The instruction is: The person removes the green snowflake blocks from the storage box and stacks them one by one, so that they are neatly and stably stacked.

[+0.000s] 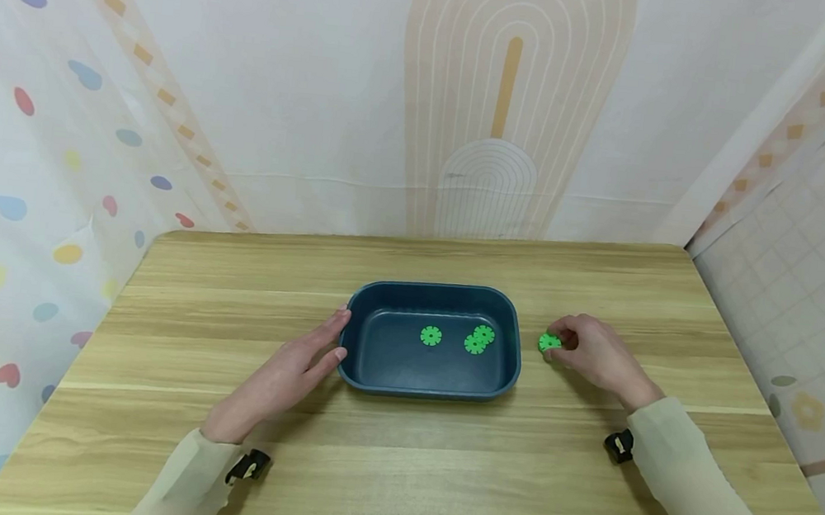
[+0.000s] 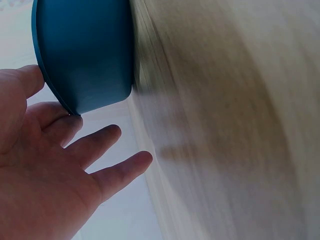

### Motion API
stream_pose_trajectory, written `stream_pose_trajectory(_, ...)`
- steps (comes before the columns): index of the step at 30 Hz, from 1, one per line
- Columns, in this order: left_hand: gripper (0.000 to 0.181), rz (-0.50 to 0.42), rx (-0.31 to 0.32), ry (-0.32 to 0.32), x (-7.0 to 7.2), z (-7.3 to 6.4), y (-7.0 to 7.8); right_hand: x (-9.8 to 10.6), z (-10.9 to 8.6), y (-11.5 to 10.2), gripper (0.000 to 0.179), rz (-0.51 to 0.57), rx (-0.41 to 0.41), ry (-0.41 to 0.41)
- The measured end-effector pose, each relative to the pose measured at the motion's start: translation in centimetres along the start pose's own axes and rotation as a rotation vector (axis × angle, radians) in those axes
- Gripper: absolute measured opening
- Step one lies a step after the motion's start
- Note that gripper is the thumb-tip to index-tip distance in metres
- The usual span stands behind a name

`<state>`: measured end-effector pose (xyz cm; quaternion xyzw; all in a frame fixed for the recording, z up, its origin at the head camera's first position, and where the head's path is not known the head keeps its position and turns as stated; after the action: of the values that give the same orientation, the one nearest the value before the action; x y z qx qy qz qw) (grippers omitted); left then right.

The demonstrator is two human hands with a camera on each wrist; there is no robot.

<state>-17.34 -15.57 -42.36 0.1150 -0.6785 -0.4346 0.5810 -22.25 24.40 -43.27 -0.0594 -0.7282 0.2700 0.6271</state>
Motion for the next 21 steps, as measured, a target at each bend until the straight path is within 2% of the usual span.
stream_pose_trajectory(14,0.06,-0.004,0.005,-0.001,-0.1,0.05,-0.09,-0.08,-0.11,0.12,0.026,0.008,0.002,0.001)
stream_pose_trajectory(21,0.06,-0.007,-0.003,-0.003,-0.08,0.06,-0.06,0.15,-0.25,-0.14,0.032,0.008,0.007,0.007)
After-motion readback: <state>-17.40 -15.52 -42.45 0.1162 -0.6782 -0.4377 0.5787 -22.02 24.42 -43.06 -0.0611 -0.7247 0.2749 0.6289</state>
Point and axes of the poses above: each hand's wrist, its own z-axis towards the middle knuckle, its own x-axis out of the back of the hand, y = z × x, the point moved 7 cm from there along z, towards the middle knuckle, and after that the axes turned 9 degrees about -z, right-handed, at the moved point
